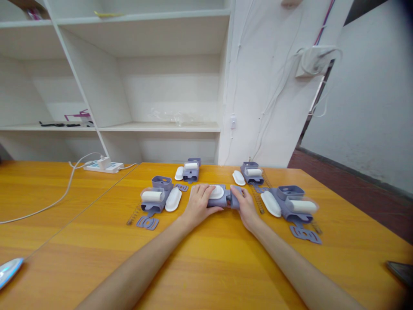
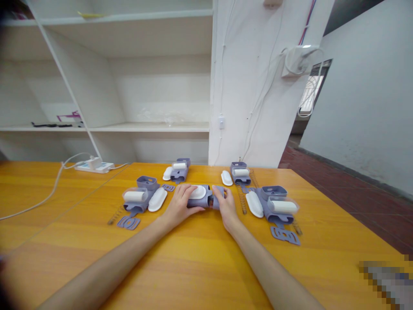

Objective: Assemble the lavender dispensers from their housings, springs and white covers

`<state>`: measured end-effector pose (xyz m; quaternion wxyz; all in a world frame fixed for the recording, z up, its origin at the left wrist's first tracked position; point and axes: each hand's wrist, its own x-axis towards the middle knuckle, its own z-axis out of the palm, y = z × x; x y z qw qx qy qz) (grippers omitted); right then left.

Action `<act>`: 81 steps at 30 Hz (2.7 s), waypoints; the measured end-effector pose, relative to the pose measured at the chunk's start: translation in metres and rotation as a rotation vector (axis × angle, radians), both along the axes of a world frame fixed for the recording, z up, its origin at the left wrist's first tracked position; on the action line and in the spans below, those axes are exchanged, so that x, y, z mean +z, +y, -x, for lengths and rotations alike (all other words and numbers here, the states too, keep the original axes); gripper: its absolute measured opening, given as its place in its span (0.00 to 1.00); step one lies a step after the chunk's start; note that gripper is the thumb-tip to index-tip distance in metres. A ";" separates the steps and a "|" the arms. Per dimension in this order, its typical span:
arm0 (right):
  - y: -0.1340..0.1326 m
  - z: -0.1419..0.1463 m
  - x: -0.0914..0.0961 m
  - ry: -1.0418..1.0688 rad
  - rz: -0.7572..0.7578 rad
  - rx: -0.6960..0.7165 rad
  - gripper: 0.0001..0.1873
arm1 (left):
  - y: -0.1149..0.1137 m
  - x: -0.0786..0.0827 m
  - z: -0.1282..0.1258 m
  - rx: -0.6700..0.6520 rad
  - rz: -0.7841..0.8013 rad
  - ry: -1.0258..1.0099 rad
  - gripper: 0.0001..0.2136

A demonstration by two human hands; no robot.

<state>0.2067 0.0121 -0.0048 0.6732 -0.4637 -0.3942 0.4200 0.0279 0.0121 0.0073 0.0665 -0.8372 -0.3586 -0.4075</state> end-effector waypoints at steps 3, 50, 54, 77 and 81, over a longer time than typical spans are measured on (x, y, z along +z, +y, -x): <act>-0.002 0.001 0.001 -0.020 0.004 0.022 0.23 | 0.000 0.001 0.001 0.002 -0.004 0.007 0.30; -0.010 0.001 0.017 -0.199 0.175 0.363 0.21 | 0.001 -0.008 -0.003 -0.179 -0.084 -0.034 0.24; -0.010 0.003 0.017 -0.160 0.145 0.287 0.21 | -0.002 -0.007 -0.005 -0.135 -0.038 -0.074 0.27; -0.019 0.010 0.011 -0.446 -0.107 -0.081 0.18 | -0.004 -0.006 -0.015 0.112 0.421 -0.494 0.45; -0.024 0.012 0.013 -0.545 -0.142 -0.053 0.16 | -0.003 -0.004 -0.014 0.122 0.418 -0.486 0.50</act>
